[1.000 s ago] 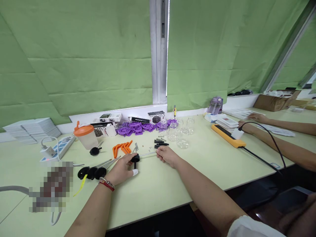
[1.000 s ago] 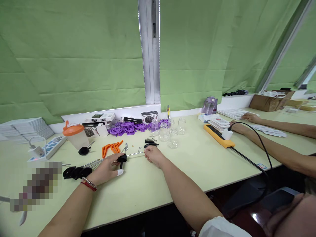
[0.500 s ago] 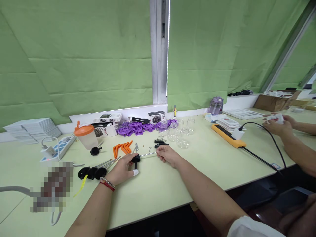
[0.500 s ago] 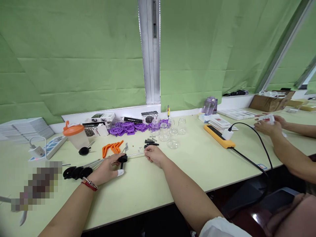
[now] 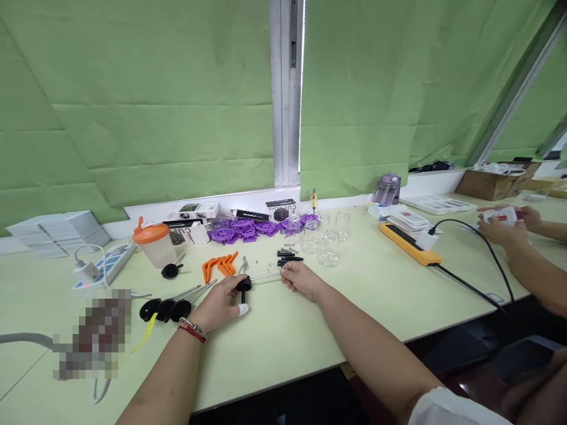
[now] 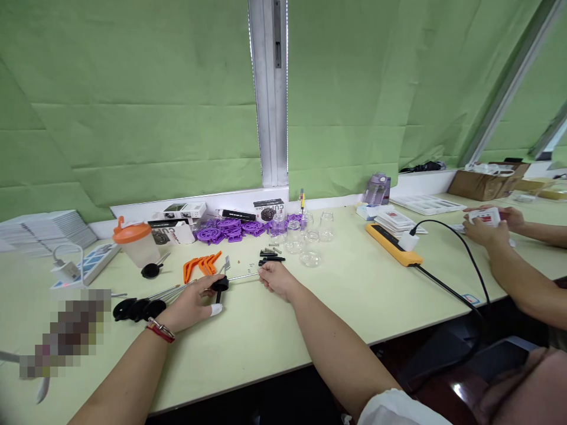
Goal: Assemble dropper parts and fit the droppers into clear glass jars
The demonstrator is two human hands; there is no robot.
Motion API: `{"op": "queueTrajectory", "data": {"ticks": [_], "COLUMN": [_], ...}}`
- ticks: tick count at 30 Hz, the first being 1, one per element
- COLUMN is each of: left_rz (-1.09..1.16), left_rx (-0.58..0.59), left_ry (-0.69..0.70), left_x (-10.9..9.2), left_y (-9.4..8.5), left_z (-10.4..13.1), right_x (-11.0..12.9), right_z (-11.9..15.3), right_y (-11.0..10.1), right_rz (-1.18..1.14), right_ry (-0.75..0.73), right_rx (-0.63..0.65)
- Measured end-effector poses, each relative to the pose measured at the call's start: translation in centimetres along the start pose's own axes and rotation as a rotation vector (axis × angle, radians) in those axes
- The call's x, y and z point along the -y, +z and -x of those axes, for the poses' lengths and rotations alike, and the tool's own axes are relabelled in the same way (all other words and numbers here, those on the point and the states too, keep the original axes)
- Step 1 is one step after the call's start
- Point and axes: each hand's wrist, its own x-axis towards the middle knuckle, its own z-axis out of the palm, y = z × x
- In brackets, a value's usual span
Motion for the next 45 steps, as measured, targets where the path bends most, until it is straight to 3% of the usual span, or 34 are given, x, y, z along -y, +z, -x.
{"op": "queueTrajectory", "data": {"ticks": [45], "left_rz": [0.024], "left_rx": [-0.012], "left_ry": [0.012], "left_x": [0.28], "left_y": [0.14], "left_z": [-0.13], "right_x": [-0.54], "right_z": [-0.33], "right_y": [-0.5], "right_rz": [-0.023], "right_ry": [-0.027], "right_rx": [0.037]}}
